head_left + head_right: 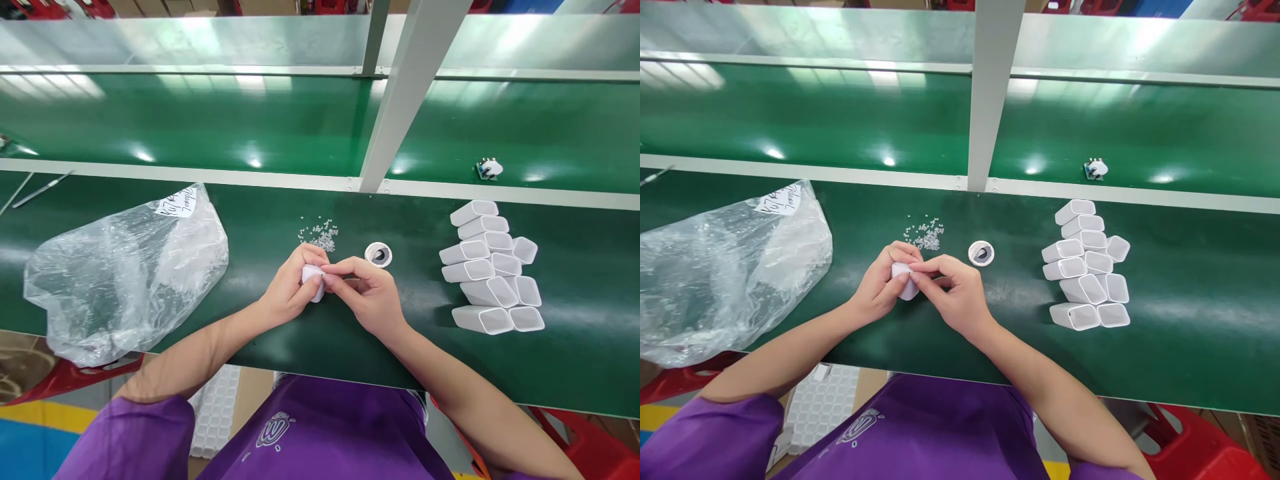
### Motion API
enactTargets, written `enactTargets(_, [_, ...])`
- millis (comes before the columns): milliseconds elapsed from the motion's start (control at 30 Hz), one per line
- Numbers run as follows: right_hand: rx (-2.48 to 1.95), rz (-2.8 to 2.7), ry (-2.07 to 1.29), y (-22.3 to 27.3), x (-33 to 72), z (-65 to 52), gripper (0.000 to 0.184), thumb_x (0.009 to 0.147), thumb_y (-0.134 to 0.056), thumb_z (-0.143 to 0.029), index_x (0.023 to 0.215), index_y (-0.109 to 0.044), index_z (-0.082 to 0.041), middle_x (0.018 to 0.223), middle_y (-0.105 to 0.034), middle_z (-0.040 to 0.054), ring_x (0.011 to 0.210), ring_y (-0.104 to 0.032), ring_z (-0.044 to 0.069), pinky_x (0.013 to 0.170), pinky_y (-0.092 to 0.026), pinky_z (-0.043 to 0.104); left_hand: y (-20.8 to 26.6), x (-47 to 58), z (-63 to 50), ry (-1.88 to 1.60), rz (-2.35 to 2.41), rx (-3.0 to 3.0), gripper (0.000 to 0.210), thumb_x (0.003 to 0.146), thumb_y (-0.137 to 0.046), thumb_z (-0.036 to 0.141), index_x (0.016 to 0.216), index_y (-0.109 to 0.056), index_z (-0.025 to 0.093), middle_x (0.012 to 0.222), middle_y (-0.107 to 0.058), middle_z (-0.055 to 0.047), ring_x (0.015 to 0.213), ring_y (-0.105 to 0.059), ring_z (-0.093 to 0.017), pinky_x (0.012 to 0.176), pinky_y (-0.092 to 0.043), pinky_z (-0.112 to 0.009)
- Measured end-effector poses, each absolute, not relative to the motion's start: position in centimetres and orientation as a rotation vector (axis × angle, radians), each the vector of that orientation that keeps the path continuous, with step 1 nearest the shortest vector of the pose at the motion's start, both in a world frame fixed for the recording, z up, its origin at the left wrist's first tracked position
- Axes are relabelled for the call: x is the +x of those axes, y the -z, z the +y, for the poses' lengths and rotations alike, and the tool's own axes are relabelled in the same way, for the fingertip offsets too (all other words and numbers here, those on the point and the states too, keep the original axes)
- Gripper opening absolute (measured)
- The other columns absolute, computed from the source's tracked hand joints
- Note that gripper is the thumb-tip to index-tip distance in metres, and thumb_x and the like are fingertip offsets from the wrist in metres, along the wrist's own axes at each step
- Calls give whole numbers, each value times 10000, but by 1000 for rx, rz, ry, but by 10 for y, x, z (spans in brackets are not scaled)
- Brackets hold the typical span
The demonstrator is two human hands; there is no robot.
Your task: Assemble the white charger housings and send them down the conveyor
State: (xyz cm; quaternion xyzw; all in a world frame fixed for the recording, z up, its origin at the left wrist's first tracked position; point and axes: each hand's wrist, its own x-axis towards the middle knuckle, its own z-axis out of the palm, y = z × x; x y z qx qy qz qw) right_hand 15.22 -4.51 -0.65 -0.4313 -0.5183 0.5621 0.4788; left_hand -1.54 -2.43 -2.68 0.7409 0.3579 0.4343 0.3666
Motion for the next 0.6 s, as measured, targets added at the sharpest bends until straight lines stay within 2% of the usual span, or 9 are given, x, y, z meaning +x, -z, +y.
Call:
enactTargets(200, [-1071, -1361, -1279, 7, 152, -47, 96, 858, -669, -305, 888, -736, -245, 882, -712, 23, 799, -683, 157, 644, -604, 263, 27, -15, -25, -1121, 944, 1936, 158, 964, -462, 360, 966, -519, 213, 939, -572, -41, 795, -583, -158, 697, -489, -314])
enactTargets(300, [-1079, -1355, -1286, 11, 151, -45, 112, 856, -664, -322, 887, -735, -242, 884, -709, 26, 774, -677, 152, 635, -603, 263, 28, -16, -24, -1072, 962, 1891, 124, 950, -464, 331, 970, -509, 217, 947, -574, -44, 821, -587, -173, 730, -497, -338])
enactTargets(467, [-1081, -1374, -1352, 7, 162, -32, 217, 842, -666, -389, 977, -730, -232, 883, -701, 23, 711, -671, 135, 619, -590, 251, 28, -22, -16, -875, 979, 1650, 185, 873, -497, 270, 1048, -449, 231, 1089, -561, -62, 863, -598, -180, 714, -521, -337])
enactTargets(533, [-1138, -1503, -1169, -3, 178, -25, 242, 874, -622, -385, 1049, -718, -248, 924, -708, 25, 749, -673, 140, 655, -584, 258, 27, -28, -9, -834, 1088, 1577, 295, 800, -576, 260, 1050, -422, 231, 1112, -551, -70, 898, -605, -190, 712, -528, -334])
enactTargets(600, [-1315, -1644, -805, -16, 200, -18, 246, 911, -562, -337, 1094, -707, -259, 1002, -708, 40, 804, -673, 157, 735, -574, 294, 24, -35, 0, -811, 1194, 1528, 397, 747, -647, 291, 1047, -395, 230, 1084, -576, -67, 872, -620, -191, 691, -526, -326])
